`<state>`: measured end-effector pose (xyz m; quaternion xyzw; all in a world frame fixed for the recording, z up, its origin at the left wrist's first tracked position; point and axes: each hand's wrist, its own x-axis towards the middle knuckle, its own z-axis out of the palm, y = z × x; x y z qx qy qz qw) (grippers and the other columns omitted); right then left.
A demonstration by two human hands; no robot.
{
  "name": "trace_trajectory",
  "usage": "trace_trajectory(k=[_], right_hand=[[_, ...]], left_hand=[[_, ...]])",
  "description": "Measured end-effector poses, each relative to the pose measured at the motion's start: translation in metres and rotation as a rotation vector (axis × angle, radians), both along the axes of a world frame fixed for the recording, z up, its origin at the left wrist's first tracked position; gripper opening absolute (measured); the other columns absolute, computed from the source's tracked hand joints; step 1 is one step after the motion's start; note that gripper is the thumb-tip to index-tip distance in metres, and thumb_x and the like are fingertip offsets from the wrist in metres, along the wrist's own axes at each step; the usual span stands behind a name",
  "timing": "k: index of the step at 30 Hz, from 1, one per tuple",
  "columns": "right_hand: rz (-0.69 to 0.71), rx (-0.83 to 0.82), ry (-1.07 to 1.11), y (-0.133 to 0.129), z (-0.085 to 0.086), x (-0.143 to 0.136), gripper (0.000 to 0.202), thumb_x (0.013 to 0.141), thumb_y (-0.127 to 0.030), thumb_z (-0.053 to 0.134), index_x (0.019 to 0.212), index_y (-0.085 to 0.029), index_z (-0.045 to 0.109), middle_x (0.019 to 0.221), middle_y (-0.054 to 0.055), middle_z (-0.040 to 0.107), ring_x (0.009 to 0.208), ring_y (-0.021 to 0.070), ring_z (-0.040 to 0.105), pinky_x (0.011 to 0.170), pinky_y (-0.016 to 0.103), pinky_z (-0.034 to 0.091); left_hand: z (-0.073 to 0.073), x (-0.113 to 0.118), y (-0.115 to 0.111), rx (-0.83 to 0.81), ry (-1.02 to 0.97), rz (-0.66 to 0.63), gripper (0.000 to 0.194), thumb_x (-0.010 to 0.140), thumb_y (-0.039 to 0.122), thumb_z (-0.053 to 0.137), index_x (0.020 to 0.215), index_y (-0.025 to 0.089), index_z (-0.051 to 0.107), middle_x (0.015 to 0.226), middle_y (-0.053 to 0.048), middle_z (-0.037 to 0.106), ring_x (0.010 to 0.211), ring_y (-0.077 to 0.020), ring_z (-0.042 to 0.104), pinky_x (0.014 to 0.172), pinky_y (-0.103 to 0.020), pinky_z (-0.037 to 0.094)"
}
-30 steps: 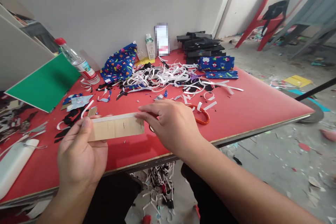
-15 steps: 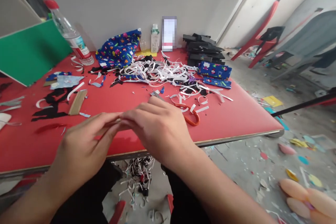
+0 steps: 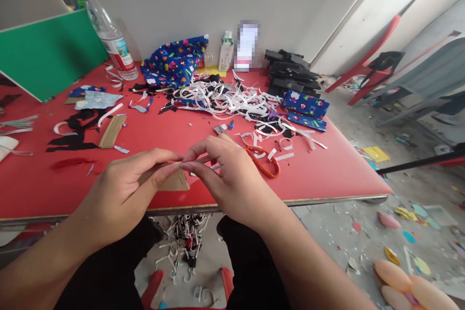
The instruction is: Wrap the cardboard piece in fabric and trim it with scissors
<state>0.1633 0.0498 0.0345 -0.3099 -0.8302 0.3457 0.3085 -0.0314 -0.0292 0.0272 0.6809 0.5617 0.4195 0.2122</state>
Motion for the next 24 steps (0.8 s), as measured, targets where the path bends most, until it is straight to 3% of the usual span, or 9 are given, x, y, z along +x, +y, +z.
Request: trace_trajectory(k=[4, 8, 10, 14, 19, 24], right_hand=[[0.045, 0.112, -0.008, 0.002, -0.004, 0.0, 0.011, 0.104, -0.026, 0.064, 0.095, -0.023, 0.069, 0.088, 0.001, 0.071, 0.084, 0.0165, 0.063, 0.077, 0.032, 0.047], [0.055, -0.072, 0.036, 0.001, -0.004, 0.0, 0.009, 0.102, -0.029, 0.068, 0.095, -0.023, 0.069, 0.088, 0.0, 0.071, 0.079, 0.0149, 0.063, 0.07, 0.029, 0.048], [0.068, -0.086, 0.04, -0.001, -0.003, 0.0, 0.009, 0.101, -0.029, 0.069, 0.095, -0.022, 0.068, 0.087, -0.001, 0.07, 0.077, 0.0146, 0.062, 0.068, 0.029, 0.047], [0.097, 0.245, -0.042, -0.002, -0.004, -0.001, 0.009, 0.104, -0.023, 0.064, 0.096, -0.02, 0.066, 0.09, 0.001, 0.071, 0.082, 0.0167, 0.057, 0.077, 0.032, 0.044], [0.026, 0.671, -0.203, -0.004, -0.01, -0.007, 0.012, 0.106, -0.019, 0.059, 0.095, -0.019, 0.064, 0.092, 0.005, 0.075, 0.081, 0.0215, 0.053, 0.077, 0.038, 0.042], [0.024, 0.789, -0.013, -0.009, -0.006, -0.005, 0.009, 0.1, -0.011, 0.065, 0.101, -0.02, 0.065, 0.094, 0.005, 0.077, 0.08, 0.0202, 0.062, 0.076, 0.038, 0.045]], left_hand=[[-0.002, -0.002, 0.0, -0.014, 0.02, -0.02, 0.024, 0.105, 0.034, 0.056, 0.103, 0.028, 0.079, 0.083, -0.004, 0.076, 0.071, -0.0201, 0.067, 0.061, -0.028, 0.046], [0.002, -0.003, -0.001, -0.081, -0.018, -0.04, 0.026, 0.106, 0.036, 0.054, 0.098, 0.026, 0.075, 0.074, -0.001, 0.07, 0.062, -0.0165, 0.061, 0.056, -0.026, 0.043], [0.003, -0.004, -0.001, -0.099, -0.038, -0.053, 0.027, 0.107, 0.037, 0.053, 0.093, 0.025, 0.073, 0.07, 0.001, 0.065, 0.059, -0.0148, 0.057, 0.055, -0.025, 0.042], [0.002, -0.001, -0.002, -0.136, -0.039, -0.027, 0.032, 0.107, 0.039, 0.051, 0.087, 0.024, 0.07, 0.064, 0.003, 0.059, 0.055, -0.0139, 0.051, 0.051, -0.025, 0.037], [0.003, 0.001, 0.001, -0.337, -0.115, 0.07, 0.038, 0.106, 0.047, 0.05, 0.087, 0.022, 0.071, 0.075, 0.0, 0.07, 0.067, -0.0169, 0.059, 0.057, -0.027, 0.041], [-0.001, -0.017, 0.014, -0.336, -0.183, 0.259, 0.036, 0.101, 0.048, 0.057, 0.083, 0.02, 0.071, 0.075, -0.002, 0.07, 0.068, -0.018, 0.059, 0.058, -0.029, 0.042]])
